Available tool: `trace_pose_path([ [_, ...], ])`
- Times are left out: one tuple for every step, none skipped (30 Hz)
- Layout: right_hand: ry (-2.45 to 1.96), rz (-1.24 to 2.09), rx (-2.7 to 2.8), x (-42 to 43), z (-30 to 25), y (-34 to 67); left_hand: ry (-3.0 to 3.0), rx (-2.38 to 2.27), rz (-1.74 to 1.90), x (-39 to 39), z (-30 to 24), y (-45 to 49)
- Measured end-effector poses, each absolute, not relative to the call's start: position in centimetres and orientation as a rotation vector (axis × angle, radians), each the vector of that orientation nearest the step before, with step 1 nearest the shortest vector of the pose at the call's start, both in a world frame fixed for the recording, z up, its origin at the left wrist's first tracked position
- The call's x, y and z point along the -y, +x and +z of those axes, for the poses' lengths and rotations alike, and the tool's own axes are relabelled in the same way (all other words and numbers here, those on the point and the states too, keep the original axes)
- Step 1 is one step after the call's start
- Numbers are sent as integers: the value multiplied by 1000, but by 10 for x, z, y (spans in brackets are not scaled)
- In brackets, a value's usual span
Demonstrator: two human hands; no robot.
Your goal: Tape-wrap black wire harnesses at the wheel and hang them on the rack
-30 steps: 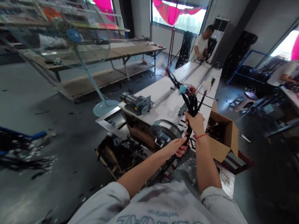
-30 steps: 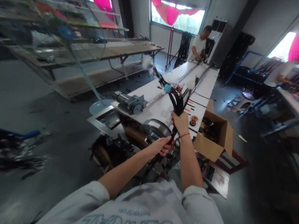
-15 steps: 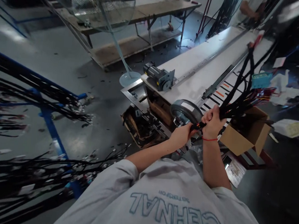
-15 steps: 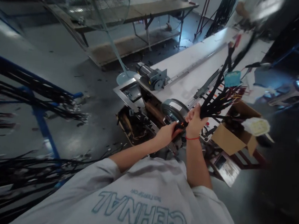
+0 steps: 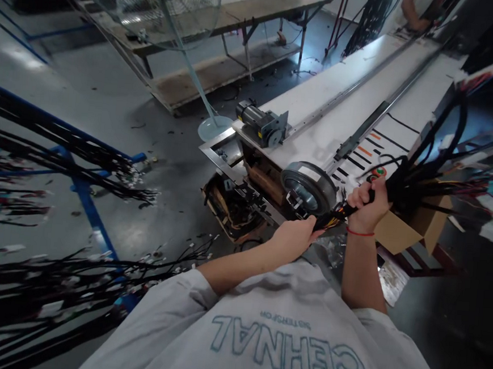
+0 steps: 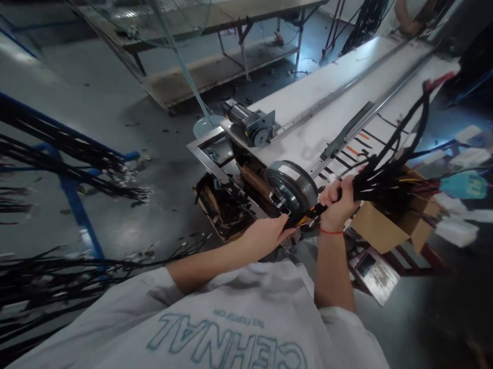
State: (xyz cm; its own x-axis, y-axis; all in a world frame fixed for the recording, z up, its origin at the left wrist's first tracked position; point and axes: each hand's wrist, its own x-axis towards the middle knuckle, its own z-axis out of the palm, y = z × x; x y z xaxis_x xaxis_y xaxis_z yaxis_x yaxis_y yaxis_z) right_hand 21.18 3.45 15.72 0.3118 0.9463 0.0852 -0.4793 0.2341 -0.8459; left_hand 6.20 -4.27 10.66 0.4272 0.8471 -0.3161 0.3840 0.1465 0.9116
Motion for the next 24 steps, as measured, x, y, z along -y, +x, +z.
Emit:
trace_pose_path([
  [-845,1050,682,-37,154,213,1555,-1257,471,45,107,62],
  [-848,1047,675,-37,153,215,1654,-1309,464,47,107,60],
  [-834,1076,678,-36,154,216,1750,-1337,468,49,108,57],
  [-807,1121,688,-33,158,218,1823,-1331,489,51,108,53],
  [-775,1163,702,-28,163,219,1859,-1299,531,53,108,49],
  [-748,1190,718,-22,170,220,1877,-1270,581,54,107,45],
  [-732,1207,738,-16,178,220,1889,-1248,622,56,107,41],
  [-724,1220,764,-10,187,219,1901,-1236,646,58,107,38],
  [-716,1234,796,-3,195,218,1915,-1219,653,59,108,36],
  [-700,1248,835,2,202,217,1927,-1191,656,62,111,35],
  [-676,1265,880,7,209,216,1930,-1153,663,64,114,34],
  [-645,1289,928,11,214,215,1921,-1108,676,67,119,34],
  [-608,1318,976,14,218,214,1902,-1059,696,70,125,35],
  [-568,1349,1019,16,220,212,1879,-1010,717,73,132,35],
  [-534,1383,1054,18,222,211,1855,-973,735,76,139,35],
  [-510,1419,1078,19,222,209,1832,-951,746,78,146,36],
  [-492,1447,1089,20,221,208,1811,-938,749,81,152,36],
  [-484,1468,1087,21,220,206,1785,-931,745,83,158,36],
  [-486,1480,1075,22,218,204,1749,-925,737,85,163,35],
  [-498,1484,1062,24,216,201,1702,-909,721,85,166,35],
  [-515,1480,1050,25,214,199,1646,-879,698,85,169,34],
  [-529,1465,1044,26,212,196,1584,-839,660,83,171,34],
  [-540,1445,1045,27,211,194,1518,-790,611,80,171,34],
  [-548,1424,1053,28,210,192,1450,-734,556,76,171,34],
])
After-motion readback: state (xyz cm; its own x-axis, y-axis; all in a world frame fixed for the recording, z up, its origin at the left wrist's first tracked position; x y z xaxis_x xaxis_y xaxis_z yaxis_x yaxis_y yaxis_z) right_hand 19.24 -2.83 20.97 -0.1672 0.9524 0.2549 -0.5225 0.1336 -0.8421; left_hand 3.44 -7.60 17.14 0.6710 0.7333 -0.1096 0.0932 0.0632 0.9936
